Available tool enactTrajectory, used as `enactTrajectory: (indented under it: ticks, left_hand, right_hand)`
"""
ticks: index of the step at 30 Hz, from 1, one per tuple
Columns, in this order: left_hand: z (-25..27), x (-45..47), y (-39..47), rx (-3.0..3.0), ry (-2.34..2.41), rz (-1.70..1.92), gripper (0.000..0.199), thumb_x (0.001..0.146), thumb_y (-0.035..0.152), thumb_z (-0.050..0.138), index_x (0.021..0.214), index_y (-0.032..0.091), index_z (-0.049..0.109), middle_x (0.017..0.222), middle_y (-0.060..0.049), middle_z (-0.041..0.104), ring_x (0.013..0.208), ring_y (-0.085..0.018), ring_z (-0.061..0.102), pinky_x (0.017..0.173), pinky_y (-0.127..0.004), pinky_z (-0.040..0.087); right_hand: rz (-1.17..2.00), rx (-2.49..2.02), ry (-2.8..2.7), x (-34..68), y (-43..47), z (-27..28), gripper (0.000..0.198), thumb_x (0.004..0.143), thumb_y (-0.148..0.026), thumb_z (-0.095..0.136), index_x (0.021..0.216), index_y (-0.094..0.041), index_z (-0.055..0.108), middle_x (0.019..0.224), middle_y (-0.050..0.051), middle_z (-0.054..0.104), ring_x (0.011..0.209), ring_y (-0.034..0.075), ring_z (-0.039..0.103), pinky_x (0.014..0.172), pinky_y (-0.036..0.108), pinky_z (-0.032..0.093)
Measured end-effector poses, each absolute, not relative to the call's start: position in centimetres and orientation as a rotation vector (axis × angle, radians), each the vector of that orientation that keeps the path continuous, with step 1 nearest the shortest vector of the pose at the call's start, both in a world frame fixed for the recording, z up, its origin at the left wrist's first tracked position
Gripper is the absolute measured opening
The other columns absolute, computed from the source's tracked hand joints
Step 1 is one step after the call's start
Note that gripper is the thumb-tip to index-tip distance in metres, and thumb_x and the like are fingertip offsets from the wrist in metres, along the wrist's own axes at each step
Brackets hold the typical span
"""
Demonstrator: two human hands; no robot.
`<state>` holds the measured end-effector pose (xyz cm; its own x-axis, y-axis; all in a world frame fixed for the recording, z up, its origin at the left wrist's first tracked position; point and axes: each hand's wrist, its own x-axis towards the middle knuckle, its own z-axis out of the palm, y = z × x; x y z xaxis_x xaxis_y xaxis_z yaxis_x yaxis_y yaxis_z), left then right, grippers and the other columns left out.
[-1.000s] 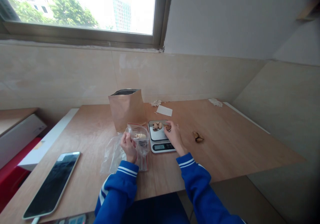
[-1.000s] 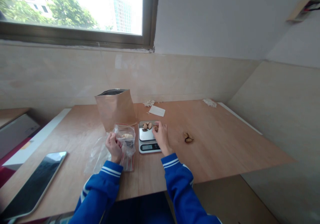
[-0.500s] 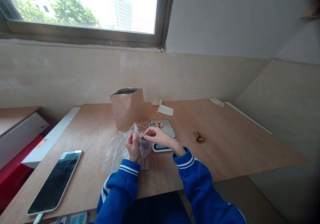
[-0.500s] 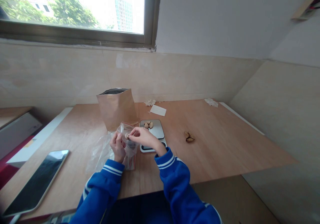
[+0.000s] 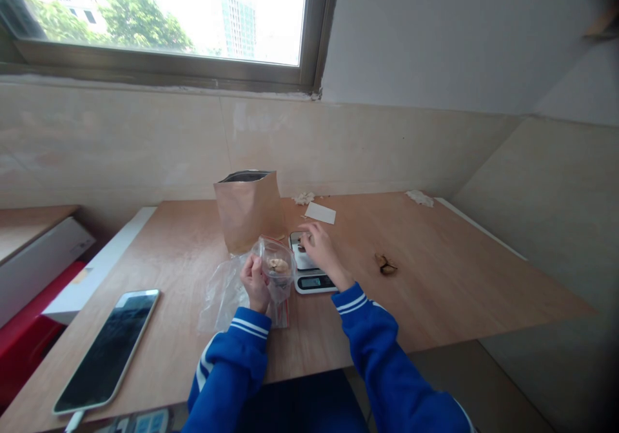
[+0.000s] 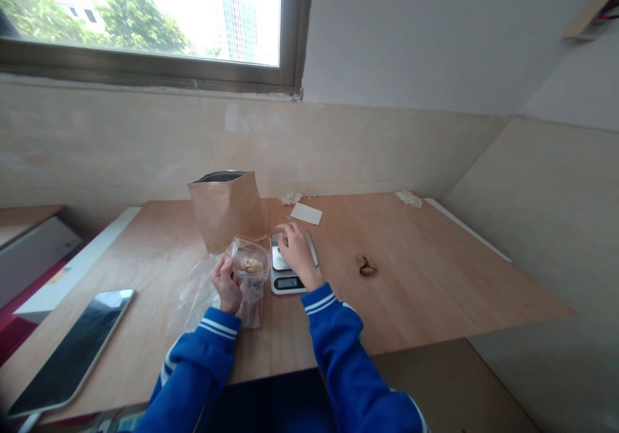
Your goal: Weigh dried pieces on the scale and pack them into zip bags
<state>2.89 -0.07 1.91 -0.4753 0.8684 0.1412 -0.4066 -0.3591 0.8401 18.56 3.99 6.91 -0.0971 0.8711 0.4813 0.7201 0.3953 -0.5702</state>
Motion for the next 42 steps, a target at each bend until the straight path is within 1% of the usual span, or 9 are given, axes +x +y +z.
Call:
enactTrajectory:
  ticks: [4,8,14,18,25,29,34,38,42]
  left_hand:
    - [2.1,2.9,-0.2,0.737,0.918,1.881,0.041,0.076,0.042,0.064,0.057,0.019,0.035,0.044,0.011,0.027,0.035,-0.003,0.02,0.033,-0.016,0.015]
    - [2.5,2.8,-0.2,0.686,0.876,1.857,0.041,0.075,0.04,0.063,0.056,0.02,0.033,0.042,0.011,0.026,0.034,-0.003,0.019,0.033,-0.016,0.015]
    - [3.3,2.9,-0.4,0.655,0.866,1.856,0.041,0.073,0.041,0.065,0.056,0.02,0.034,0.042,0.011,0.026,0.033,-0.003,0.019,0.032,-0.016,0.014]
    - [2.9,3.0,-0.4,0.675,0.828,1.85,0.043,0.073,0.044,0.068,0.058,0.02,0.036,0.042,0.011,0.028,0.034,-0.002,0.02,0.033,-0.017,0.015]
    - [1.4,3.3,-0.7,0.729,0.834,1.83,0.044,0.073,0.05,0.069,0.059,0.02,0.039,0.042,0.011,0.029,0.032,-0.003,0.02,0.031,-0.017,0.014]
    - [1.1,3.4,-0.9,0.736,0.823,1.83,0.045,0.073,0.053,0.068,0.06,0.02,0.039,0.041,0.012,0.026,0.03,-0.003,0.018,0.028,-0.017,0.015]
    - [1.7,3.5,-0.9,0.7,0.833,1.882,0.047,0.072,0.054,0.068,0.06,0.021,0.038,0.041,0.012,0.026,0.03,-0.002,0.019,0.028,-0.017,0.015]
    - [1.9,3.5,-0.8,0.655,0.86,1.923,0.047,0.072,0.055,0.068,0.061,0.021,0.038,0.04,0.012,0.027,0.03,-0.003,0.02,0.028,-0.018,0.016]
    - [1.5,3.6,-1.1,0.717,0.839,1.864,0.046,0.074,0.055,0.067,0.06,0.021,0.039,0.04,0.011,0.026,0.029,-0.003,0.018,0.028,-0.019,0.013]
  right_hand:
    - [0.184,-1.486,-2.019,20.6,5.9,2.9,0.034,0.085,-0.015,0.055,0.117,-0.017,0.062,0.118,0.012,0.064,0.113,0.024,0.055,0.098,0.04,0.042]
    - [0.16,-1.539,-1.907,20.8,5.7,2.2,0.031,0.083,-0.025,0.062,0.112,-0.019,0.064,0.109,0.011,0.067,0.108,0.025,0.058,0.094,0.041,0.044]
    - [0.896,-1.17,-1.474,17.8,3.6,6.8,0.039,0.087,-0.046,0.054,0.114,-0.019,0.058,0.102,0.008,0.069,0.083,0.017,0.065,0.068,0.029,0.054]
    - [1.239,-1.0,-1.567,15.4,2.1,9.6,0.036,0.084,-0.047,0.06,0.107,-0.02,0.063,0.099,0.005,0.069,0.069,0.014,0.063,0.059,0.026,0.053]
    - [0.862,-1.434,-1.679,13.6,1.8,9.5,0.025,0.079,-0.038,0.068,0.093,-0.02,0.059,0.087,0.004,0.069,0.081,0.018,0.065,0.065,0.026,0.049]
    - [0.728,-1.477,-1.759,12.8,1.8,10.0,0.016,0.08,-0.033,0.068,0.079,-0.02,0.059,0.079,0.003,0.067,0.076,0.018,0.064,0.066,0.027,0.046]
    - [0.5,-1.432,-1.933,12.8,1.9,10.4,0.018,0.078,-0.026,0.071,0.065,-0.019,0.061,0.074,0.005,0.067,0.077,0.019,0.061,0.071,0.028,0.045]
    - [0.571,-1.411,-1.919,13.3,2.0,10.6,0.013,0.078,-0.021,0.069,0.066,-0.018,0.065,0.074,0.005,0.07,0.075,0.019,0.063,0.07,0.029,0.046]
    - [0.917,-1.324,-1.698,12.8,2.3,10.2,0.007,0.077,-0.022,0.068,0.082,-0.018,0.066,0.081,0.004,0.072,0.075,0.017,0.066,0.067,0.027,0.05]
